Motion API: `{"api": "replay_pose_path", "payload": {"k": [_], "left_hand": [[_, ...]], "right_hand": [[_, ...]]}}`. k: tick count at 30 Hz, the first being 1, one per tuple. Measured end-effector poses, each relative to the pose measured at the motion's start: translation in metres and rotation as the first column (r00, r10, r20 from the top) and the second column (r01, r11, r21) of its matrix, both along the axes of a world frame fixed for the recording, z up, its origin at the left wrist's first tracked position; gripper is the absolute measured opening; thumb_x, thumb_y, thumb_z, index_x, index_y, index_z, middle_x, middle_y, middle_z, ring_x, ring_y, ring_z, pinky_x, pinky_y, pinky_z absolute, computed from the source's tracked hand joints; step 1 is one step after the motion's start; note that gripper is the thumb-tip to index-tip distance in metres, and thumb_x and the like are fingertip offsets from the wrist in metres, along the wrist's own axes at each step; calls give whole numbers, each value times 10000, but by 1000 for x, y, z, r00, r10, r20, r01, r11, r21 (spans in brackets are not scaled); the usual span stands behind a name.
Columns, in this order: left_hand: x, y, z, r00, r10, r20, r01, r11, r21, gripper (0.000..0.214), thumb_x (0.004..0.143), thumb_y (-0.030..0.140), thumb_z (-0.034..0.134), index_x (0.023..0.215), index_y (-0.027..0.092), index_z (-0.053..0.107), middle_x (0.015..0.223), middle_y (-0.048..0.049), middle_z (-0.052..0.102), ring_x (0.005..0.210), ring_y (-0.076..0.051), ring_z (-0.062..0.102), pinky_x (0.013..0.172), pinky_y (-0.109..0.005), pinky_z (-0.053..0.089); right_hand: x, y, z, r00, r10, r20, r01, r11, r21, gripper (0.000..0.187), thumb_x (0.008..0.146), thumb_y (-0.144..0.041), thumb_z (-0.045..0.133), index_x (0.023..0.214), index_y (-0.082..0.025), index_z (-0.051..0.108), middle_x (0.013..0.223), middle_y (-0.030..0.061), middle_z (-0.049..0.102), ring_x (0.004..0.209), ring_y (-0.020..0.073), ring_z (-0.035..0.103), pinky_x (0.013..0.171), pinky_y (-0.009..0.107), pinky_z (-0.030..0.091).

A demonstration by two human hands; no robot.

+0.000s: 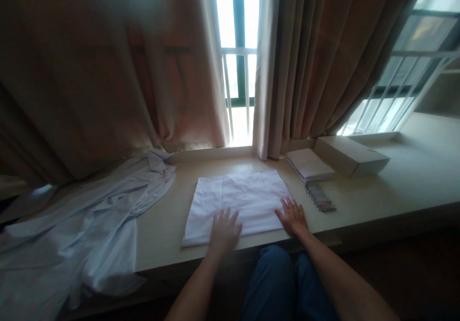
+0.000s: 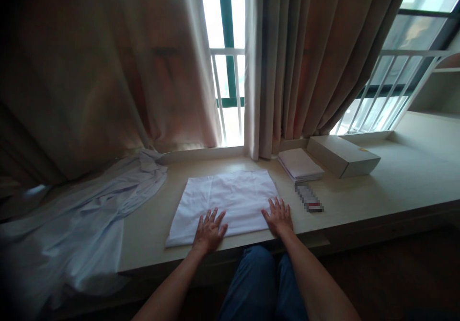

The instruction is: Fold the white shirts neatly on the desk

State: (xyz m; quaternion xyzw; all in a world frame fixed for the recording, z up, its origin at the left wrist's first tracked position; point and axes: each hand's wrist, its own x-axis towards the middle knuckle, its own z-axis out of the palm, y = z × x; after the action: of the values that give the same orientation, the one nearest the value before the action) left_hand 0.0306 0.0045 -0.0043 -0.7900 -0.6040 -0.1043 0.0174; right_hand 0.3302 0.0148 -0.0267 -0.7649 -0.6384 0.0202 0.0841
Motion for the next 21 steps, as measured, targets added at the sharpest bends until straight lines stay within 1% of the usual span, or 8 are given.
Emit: {"api": "replay_pose_path", "payload": {"k": [6,14,21], "left_hand": [[0,4,-5,1000,-1,-31,1,1000,8,543,905,502,335,1417,330,396,1526,-54,312,1405,-305,239,1116,-540,139],[3,3,-1,999,8,-43,-9,1000,-19,550,899,509,350,1418,332,394,1529,-50,304,1405,-309,235,1116,-534,147],[1,6,-7,1000,-11,-25,11,1000,-27,560,910,515,324,1434,324,363,1542,-58,275,1412,-304,220,1119,-532,132]], "right_hand": [[0,-1,4,1000,-8,-12,8,1000,-6,709,912,-659,210,1496,-257,243,1568,59,155,1433,259,68,1127,497,-1],[0,-2,8,1000,-7,-20,7,1000,-17,690,921,-636,225,1496,-254,240,1569,59,148,1431,262,65,1125,501,-3],[3,-1,6,999,14,-46,-14,1000,-7,713,918,-648,214,1500,-238,228,1570,66,140,1430,267,53,1124,492,-19]]}}
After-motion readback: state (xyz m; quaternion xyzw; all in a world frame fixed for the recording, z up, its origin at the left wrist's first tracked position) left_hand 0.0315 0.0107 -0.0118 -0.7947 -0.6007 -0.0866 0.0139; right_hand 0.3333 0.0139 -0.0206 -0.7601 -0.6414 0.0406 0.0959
